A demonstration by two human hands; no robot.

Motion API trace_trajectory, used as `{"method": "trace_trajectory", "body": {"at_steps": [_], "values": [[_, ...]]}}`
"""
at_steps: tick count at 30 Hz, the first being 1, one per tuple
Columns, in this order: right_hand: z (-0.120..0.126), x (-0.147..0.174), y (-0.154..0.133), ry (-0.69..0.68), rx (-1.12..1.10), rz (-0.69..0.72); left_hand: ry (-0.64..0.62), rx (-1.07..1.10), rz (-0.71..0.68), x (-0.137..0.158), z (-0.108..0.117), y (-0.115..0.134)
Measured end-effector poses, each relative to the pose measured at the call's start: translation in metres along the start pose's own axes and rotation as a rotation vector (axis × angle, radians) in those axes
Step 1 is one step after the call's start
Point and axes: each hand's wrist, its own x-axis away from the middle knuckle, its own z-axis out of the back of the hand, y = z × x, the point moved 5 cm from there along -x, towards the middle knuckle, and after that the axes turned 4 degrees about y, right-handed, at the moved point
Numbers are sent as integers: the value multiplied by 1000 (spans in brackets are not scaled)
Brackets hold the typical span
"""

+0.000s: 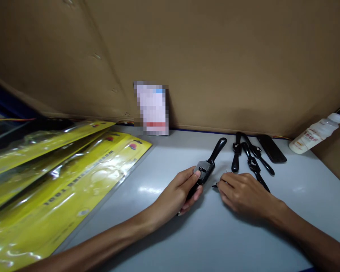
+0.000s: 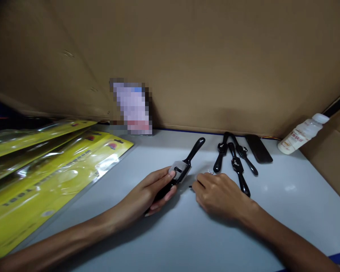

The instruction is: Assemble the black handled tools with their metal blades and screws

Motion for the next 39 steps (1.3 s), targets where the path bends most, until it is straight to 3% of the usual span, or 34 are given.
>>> {"method": "trace_trajectory", "body": {"at_steps": [3,6,8,13,22,28,39], "values": [[10,1,-8,241,-39,80,-31,-31,9,-1,0,1],[26,5,-10,527,-75,54,-112,-92,45,1,-3,3],[32,6,-13,609,-29,58,-184,-145,79,2,-5,3],[24,3,-19,526,88,111,-208,-157,139,4,-7,3],[17,1,-20,355,28,101,-197,-74,157,0,-4,-2],[13,3,-15,301,18,84,-189,30,199,0,-3,1],[17,4,-13,283,-4,142,-244,-27,213,2,-4,3]]}}
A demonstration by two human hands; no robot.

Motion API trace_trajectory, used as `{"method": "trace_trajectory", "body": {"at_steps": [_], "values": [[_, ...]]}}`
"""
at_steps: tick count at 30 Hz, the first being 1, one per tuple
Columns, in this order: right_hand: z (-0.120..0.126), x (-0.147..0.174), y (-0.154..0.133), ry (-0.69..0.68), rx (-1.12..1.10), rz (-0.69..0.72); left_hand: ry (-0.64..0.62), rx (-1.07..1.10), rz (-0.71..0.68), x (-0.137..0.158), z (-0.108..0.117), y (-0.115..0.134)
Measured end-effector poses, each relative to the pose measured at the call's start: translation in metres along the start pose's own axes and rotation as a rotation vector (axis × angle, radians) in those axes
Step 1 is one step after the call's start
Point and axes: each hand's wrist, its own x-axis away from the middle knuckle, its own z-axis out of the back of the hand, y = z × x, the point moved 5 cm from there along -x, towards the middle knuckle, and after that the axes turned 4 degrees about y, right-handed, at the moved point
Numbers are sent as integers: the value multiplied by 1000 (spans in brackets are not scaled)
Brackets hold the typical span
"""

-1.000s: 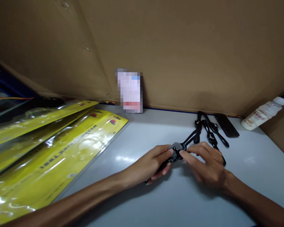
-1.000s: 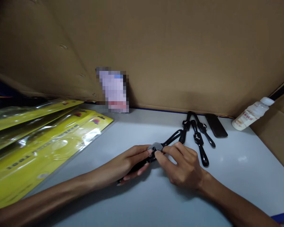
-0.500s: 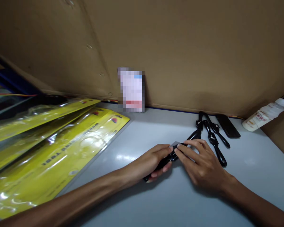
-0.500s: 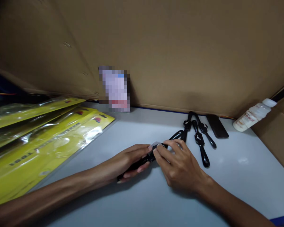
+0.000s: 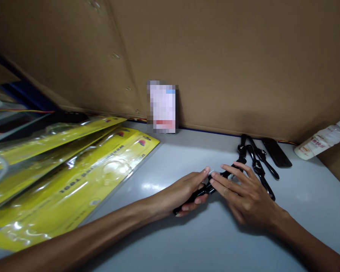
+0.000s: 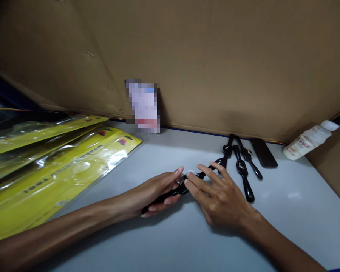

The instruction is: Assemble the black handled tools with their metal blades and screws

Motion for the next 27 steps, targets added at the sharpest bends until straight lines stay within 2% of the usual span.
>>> {"method": "trace_trajectory", "body": {"at_steps": [6,9,11,15,18,21,25,27], "values": [[-1,-2,-1,-36,1,6,-3,-5,-34,2,-1,3],[3,-3,0,-11,-37,2,-10,11,-53,3,0,2],[9,-3,3,81,-66,-27,-12,26,-52,2,1,1],[27,1,21,386,-62,-226,-5,46,-12,1,3,-3],[32,4,37,459,-38,-326,8,27,4,2,3,-4],[27,6,50,340,-8,-390,24,-2,-2,5,3,-3],[8,14,59,10,43,-528,40,-36,-13,5,3,-1],[-2,19,57,-101,68,-578,33,-52,-22,4,3,-2]]}}
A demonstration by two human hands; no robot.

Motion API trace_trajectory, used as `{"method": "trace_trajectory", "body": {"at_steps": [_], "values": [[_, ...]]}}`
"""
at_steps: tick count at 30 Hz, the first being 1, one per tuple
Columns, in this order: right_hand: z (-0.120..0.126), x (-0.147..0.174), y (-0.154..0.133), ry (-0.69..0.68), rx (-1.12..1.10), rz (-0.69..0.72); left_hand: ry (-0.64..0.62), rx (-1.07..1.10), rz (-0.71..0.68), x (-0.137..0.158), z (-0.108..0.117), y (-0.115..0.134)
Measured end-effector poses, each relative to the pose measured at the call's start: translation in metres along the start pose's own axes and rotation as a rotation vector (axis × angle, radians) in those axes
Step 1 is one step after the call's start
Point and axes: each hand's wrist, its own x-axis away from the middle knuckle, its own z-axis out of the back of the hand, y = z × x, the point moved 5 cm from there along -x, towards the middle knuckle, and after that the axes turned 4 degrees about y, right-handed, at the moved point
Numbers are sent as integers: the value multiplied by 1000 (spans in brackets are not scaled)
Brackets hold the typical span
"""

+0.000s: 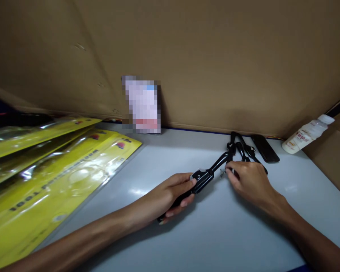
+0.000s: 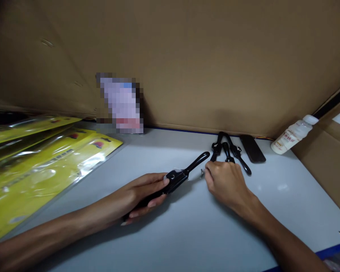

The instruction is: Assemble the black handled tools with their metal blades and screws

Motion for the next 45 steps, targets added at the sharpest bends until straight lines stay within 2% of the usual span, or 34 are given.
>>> {"method": "trace_trajectory", "body": {"at_steps": [4,7,11,16,20,23,25,28,31,38,45], "values": [[-17,6,-6,-54,70,-29,-20,-10,-16,-3,0,-2],[-23,7,-9,-77,24,-19,-29,-26,-18,-2,-1,-2],[-18,7,-13,-194,-134,-10,-43,-18,-22,-1,-3,0],[5,2,-26,-343,-510,-21,-24,-19,-36,-1,-2,1],[18,-1,-33,-332,-698,-76,-14,-48,-38,-3,-2,-1],[16,-1,-32,-239,-750,-153,-24,-92,-32,-4,-2,-3],[15,-1,-33,-94,-722,-160,-24,-125,-38,-4,-3,-3],[16,0,-41,147,-589,-35,-19,-171,-59,-4,-5,-2],[13,1,-50,266,-517,59,-21,-201,-78,-3,-7,-1],[-1,1,-56,283,-444,111,-24,-244,-87,-4,-7,-1],[-3,5,-74,242,14,486,-21,-243,-30,-4,-8,0]]}}
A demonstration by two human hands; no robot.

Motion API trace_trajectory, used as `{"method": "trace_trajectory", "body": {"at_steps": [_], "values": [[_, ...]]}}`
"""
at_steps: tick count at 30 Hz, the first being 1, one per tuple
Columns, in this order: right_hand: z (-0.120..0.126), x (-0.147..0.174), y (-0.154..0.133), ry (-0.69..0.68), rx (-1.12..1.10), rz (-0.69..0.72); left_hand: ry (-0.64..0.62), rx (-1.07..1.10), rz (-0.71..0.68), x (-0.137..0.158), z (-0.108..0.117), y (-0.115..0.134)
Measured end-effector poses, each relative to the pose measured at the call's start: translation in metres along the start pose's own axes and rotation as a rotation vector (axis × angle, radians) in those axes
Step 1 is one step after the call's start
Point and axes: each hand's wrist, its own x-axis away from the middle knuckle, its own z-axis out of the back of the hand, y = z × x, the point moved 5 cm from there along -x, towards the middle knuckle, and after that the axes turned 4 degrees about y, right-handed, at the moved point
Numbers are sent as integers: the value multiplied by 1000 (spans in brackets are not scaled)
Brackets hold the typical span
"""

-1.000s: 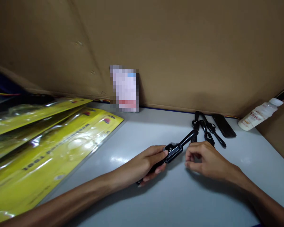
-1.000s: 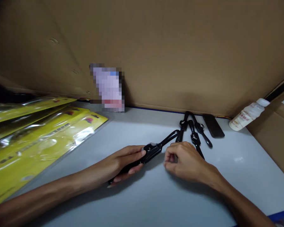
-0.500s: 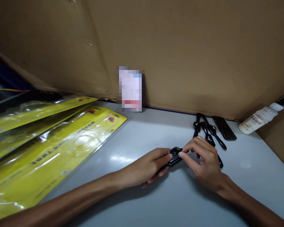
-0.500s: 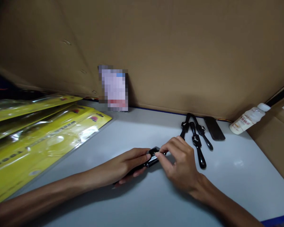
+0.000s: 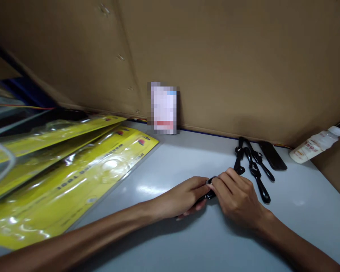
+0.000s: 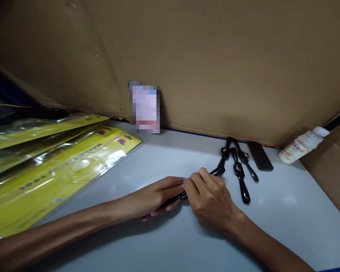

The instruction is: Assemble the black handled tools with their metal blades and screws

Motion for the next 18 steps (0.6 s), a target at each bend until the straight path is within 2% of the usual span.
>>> {"method": "trace_trajectory", "body": {"at_steps": [2,8,12,18], "values": [[0,1,1,-21,-5,22,-26,42,28,3,-2,1],[3,13,7,-92,-304,-132,-120,89,43,13,-12,-1],[8,19,-2,-119,-300,-75,-180,51,51,17,-18,-2],[12,20,-5,-29,-321,-38,-186,-20,-4,19,-20,3]]}}
